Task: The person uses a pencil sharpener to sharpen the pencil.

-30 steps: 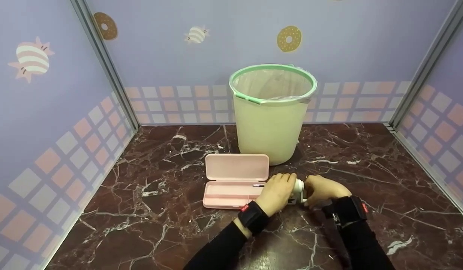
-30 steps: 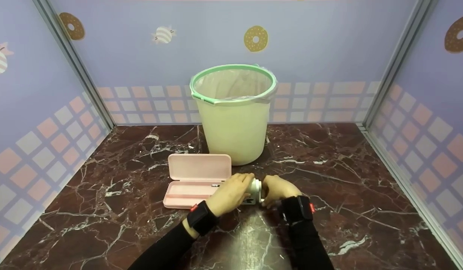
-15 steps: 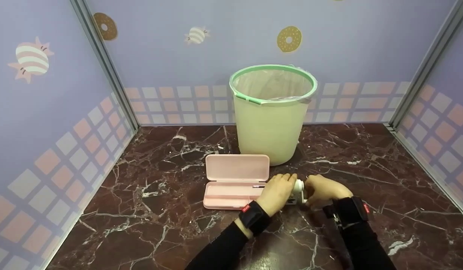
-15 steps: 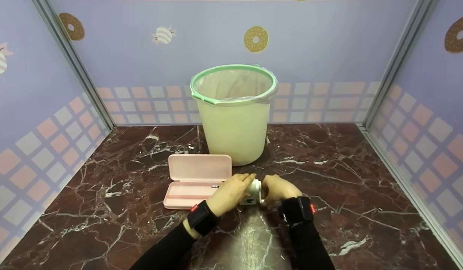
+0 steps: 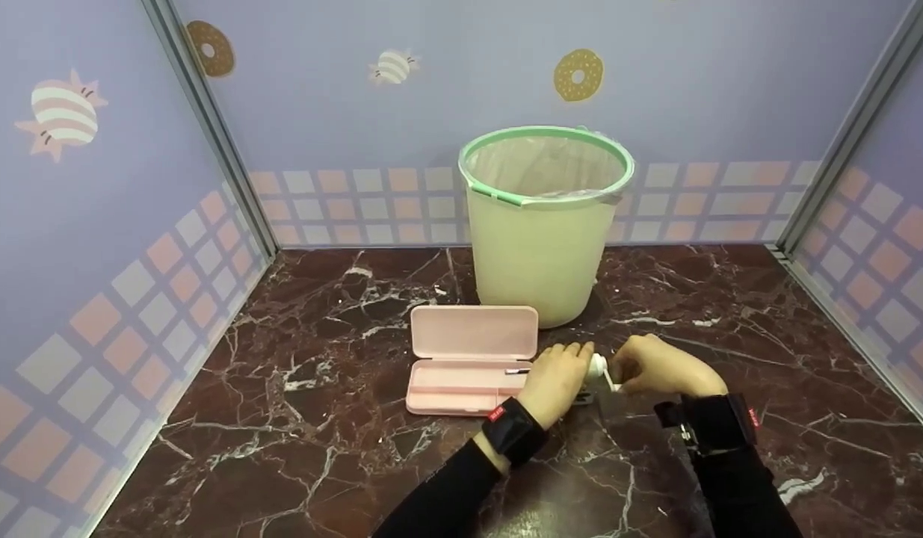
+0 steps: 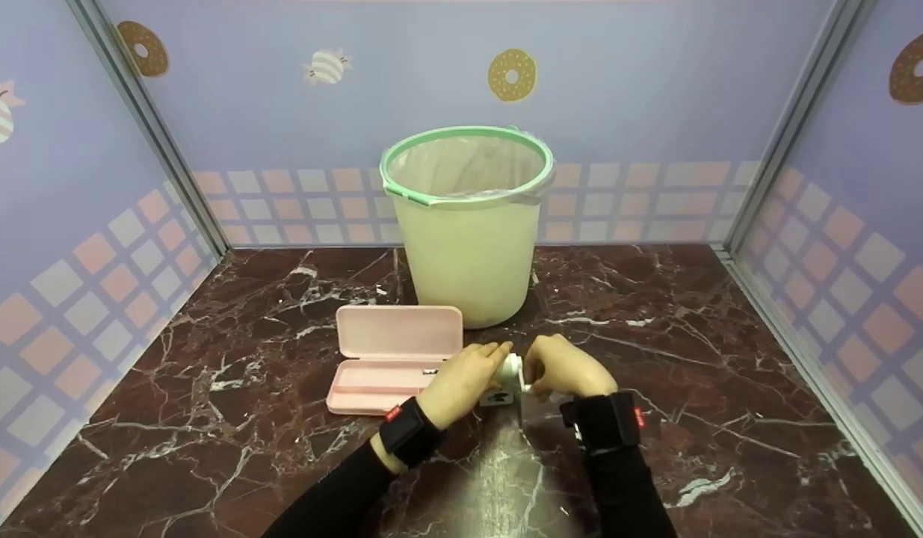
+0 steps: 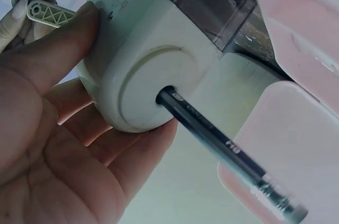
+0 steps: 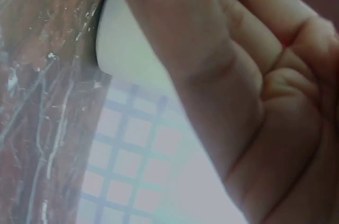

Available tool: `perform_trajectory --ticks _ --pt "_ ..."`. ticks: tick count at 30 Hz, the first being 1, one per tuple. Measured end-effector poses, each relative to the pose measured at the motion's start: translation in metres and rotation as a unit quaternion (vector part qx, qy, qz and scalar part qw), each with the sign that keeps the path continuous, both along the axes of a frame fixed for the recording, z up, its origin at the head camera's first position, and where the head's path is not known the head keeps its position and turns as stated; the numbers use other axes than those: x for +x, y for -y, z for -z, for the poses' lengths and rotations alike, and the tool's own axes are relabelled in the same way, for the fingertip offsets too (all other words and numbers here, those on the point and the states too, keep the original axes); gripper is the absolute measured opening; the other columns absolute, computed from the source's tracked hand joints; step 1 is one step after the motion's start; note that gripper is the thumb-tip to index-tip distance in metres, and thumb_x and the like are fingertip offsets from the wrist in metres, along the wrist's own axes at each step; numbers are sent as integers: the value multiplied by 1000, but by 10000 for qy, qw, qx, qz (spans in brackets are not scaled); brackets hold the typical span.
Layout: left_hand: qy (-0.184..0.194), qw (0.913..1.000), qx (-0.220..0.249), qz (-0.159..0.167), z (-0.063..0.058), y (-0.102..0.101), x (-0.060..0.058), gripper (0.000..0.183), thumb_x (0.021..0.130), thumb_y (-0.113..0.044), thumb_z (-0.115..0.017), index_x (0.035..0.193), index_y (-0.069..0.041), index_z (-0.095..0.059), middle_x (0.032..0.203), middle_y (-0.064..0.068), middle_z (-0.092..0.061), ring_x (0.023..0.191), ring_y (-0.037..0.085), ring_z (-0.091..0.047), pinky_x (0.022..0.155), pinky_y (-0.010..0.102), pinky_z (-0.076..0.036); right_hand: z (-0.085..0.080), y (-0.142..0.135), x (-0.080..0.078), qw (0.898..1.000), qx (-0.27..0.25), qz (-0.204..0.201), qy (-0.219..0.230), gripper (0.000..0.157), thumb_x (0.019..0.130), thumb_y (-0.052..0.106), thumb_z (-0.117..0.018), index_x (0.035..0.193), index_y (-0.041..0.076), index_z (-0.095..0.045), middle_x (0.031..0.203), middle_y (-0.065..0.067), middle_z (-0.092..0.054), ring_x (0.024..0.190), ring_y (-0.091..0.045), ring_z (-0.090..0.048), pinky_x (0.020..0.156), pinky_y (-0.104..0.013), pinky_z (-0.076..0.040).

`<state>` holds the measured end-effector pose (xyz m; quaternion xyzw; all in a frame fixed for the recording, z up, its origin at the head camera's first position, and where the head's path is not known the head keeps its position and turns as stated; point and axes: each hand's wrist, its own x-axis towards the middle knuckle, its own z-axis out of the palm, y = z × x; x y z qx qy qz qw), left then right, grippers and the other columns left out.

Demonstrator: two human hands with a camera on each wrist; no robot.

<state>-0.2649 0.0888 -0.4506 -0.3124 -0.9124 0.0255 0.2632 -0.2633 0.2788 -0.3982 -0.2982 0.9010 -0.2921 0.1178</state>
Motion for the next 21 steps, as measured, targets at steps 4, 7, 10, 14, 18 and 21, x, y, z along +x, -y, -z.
perform_trajectory --ticks 4,7,10,14,18,21 --pt "-56 9999 -65 118 -2 1 0 31 89 -18 -62 119 -16 -67 102 -3 -72 81 15 -68 70 25 -55 -6 -1 2 9997 -108 174 -163 5 79 -6 -71 78 -1 -71 74 -9 -73 62 -13 -68 61 -21 -55" --pt "30 9995 -74 307 -4 3 -3 30 88 -17 -64 118 -14 -66 101 -2 -72 80 15 -67 69 25 -55 -8 -2 2 9982 -79 262 -543 6 80 -3 -73 77 2 -71 74 -6 -73 61 -10 -66 60 -20 -54" --pt "173 9988 -53 464 -6 5 -4 29 87 -16 -67 116 -14 -66 101 -2 -72 80 15 -67 69 25 -55 -8 0 2 9945 -103 432 -949 8 78 -3 -74 75 4 -71 72 -4 -71 60 -5 -61 59 -21 -51" --pt "244 9983 -75 524 -8 4 -5 27 88 -16 -65 115 -14 -66 100 -2 -71 82 15 -66 69 25 -56 -8 0 1 9886 -239 807 -1252 9 78 -4 -75 74 3 -70 73 -5 -72 63 -4 -60 59 -22 -50" --pt "384 9976 -59 568 -8 5 -8 32 85 -15 -70 117 -13 -65 101 -1 -71 83 16 -67 71 25 -56 -3 0 -2 9852 -401 1055 -1291 7 78 -4 -75 75 2 -72 75 -8 -73 65 -9 -64 59 -21 -52" --pt "560 9964 -98 625 -8 8 -11 42 81 -17 -76 121 -12 -64 104 0 -71 85 17 -68 73 25 -57 1 2 -5 9806 -500 1205 -1460 6 76 -3 -77 76 2 -74 75 -9 -74 65 -12 -67 59 -22 -53"
